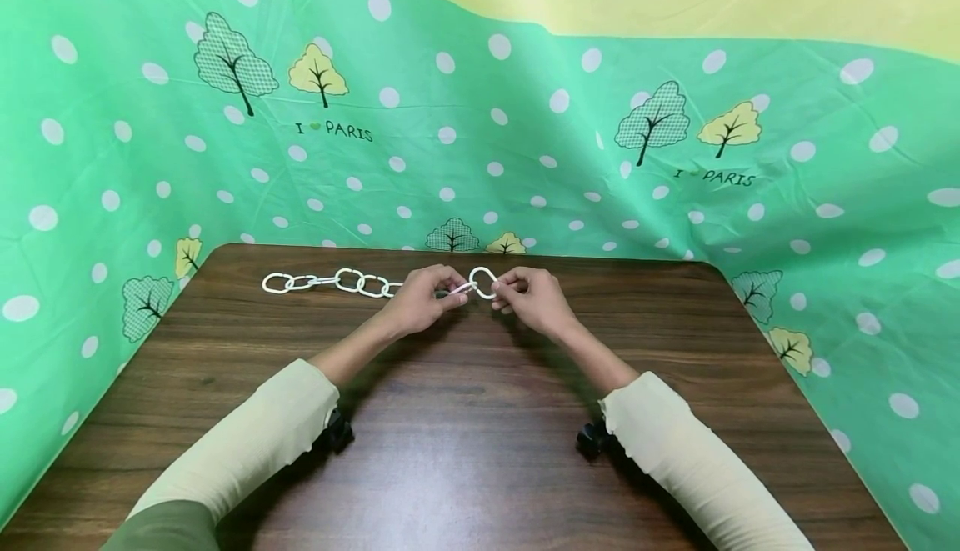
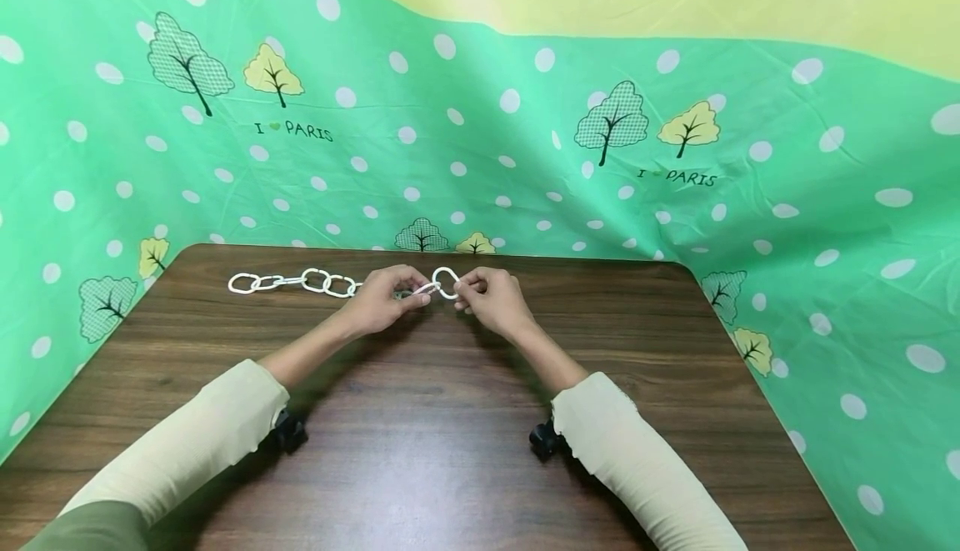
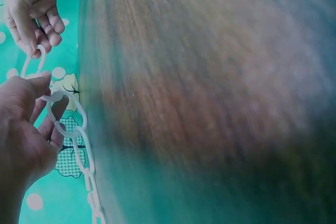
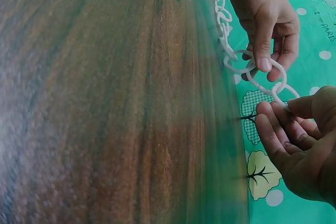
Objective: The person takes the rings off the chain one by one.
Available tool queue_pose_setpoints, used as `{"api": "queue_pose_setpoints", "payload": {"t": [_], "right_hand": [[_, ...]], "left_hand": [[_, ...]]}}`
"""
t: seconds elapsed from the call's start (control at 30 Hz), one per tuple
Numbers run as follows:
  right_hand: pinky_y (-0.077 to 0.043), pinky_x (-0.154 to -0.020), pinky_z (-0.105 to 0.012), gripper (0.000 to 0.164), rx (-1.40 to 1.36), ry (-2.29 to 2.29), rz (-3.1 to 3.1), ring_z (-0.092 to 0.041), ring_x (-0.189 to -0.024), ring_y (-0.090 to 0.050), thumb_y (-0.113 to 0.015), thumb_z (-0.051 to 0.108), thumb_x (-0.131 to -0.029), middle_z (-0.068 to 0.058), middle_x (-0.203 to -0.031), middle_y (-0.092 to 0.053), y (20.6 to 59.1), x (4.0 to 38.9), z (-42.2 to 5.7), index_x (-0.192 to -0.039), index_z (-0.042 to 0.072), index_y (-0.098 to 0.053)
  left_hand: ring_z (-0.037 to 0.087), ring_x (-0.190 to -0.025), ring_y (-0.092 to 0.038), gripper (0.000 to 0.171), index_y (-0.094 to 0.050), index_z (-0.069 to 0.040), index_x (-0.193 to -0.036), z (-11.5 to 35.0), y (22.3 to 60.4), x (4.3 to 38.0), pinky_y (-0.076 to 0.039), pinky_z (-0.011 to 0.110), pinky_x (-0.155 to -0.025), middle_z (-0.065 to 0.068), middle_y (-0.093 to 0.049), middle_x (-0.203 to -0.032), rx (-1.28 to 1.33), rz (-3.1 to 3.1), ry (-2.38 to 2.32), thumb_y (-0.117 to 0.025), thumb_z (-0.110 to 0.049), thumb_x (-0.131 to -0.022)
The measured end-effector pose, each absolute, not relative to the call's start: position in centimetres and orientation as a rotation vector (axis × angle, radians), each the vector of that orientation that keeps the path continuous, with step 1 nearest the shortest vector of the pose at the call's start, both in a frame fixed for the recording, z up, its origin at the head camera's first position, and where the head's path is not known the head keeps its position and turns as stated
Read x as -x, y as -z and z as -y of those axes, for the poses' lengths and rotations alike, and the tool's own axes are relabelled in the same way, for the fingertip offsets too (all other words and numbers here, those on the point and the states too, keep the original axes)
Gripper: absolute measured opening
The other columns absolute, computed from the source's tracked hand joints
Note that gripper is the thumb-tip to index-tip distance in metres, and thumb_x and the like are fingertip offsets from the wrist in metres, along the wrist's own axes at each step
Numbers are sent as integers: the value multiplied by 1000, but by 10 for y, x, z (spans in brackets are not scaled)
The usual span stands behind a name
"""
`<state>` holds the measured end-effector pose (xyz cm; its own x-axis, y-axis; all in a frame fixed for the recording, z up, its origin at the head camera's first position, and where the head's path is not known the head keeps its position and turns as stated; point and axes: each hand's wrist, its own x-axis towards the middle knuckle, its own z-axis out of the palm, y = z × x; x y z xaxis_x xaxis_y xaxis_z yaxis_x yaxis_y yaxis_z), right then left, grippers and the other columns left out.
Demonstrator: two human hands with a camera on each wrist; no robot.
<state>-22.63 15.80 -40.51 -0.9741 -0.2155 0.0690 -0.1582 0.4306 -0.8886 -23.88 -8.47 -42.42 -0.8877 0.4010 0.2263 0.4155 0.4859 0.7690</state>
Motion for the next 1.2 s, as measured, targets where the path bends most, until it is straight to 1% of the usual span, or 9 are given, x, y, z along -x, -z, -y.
{"api": "queue_pose_setpoints", "payload": {"t": [0.1,0.23,0.33,0.43,0.6,0.83,0.93,1.07,1.2], "right_hand": [[-71,-82,-40,19,317,1657,-2575,-34,-91,-86,-72,10,-111,-28,-103,-83,406,228,-158,-115,-8,-77],[-70,-77,-34,21,274,1715,-2517,-24,-84,-85,-70,8,-111,-27,-101,-84,406,229,-158,-116,-11,-76],[-70,-76,-32,25,233,1743,-2468,-17,-78,-83,-69,8,-111,-25,-99,-84,404,229,-157,-120,-14,-75],[-69,-74,-31,29,191,1764,-2424,-12,-74,-82,-68,7,-111,-24,-97,-85,403,230,-156,-124,-17,-73],[-68,-72,-28,28,118,1800,-2372,-10,-70,-80,-66,5,-110,-23,-93,-85,401,231,-153,-125,-19,-71],[-69,-73,-29,27,34,1810,-2324,-11,-69,-79,-66,4,-110,-19,-89,-84,400,231,-151,-125,-18,-70],[-69,-74,-30,26,10,1808,-2311,-11,-69,-79,-65,4,-110,-18,-88,-84,399,231,-151,-124,-17,-70],[-69,-75,-30,22,-30,1800,-2308,-10,-69,-78,-65,4,-109,-16,-88,-84,400,230,-152,-121,-13,-71],[-68,-73,-28,21,-57,1796,-2307,-10,-69,-78,-65,3,-110,-14,-87,-82,401,229,-152,-121,-13,-71]], "left_hand": [[26,-107,-78,18,-82,-3,-120,85,425,240,-62,45,-101,10,-82,-112,741,2680,1350,-82,-13,-104],[19,-97,-78,19,-85,-5,-120,85,426,241,-61,35,-87,7,-86,-110,738,2658,1291,-80,-17,-106],[16,-91,-77,18,-87,-6,-119,86,426,242,-59,31,-81,7,-88,-109,738,2642,1263,-80,-17,-106],[15,-92,-77,19,-87,-6,-120,86,425,242,-60,31,-81,8,-88,-111,760,2633,1236,-80,-18,-106],[16,-91,-76,20,-87,-4,-121,85,422,240,-61,34,-82,11,-88,-114,783,2633,1225,-81,-15,-105],[16,-95,-77,18,-87,-4,-119,84,421,239,-63,40,-88,9,-89,-109,784,2638,1187,-82,-12,-104],[18,-95,-78,18,-87,-3,-119,83,420,238,-64,43,-89,9,-88,-109,785,2640,1180,-82,-12,-104],[20,-95,-80,18,-88,-2,-117,81,419,237,-65,45,-89,11,-88,-109,796,2644,1178,-83,-12,-104],[20,-95,-80,17,-88,-3,-116,79,418,236,-64,45,-89,10,-88,-107,799,2651,1172,-83,-12,-103]]}}
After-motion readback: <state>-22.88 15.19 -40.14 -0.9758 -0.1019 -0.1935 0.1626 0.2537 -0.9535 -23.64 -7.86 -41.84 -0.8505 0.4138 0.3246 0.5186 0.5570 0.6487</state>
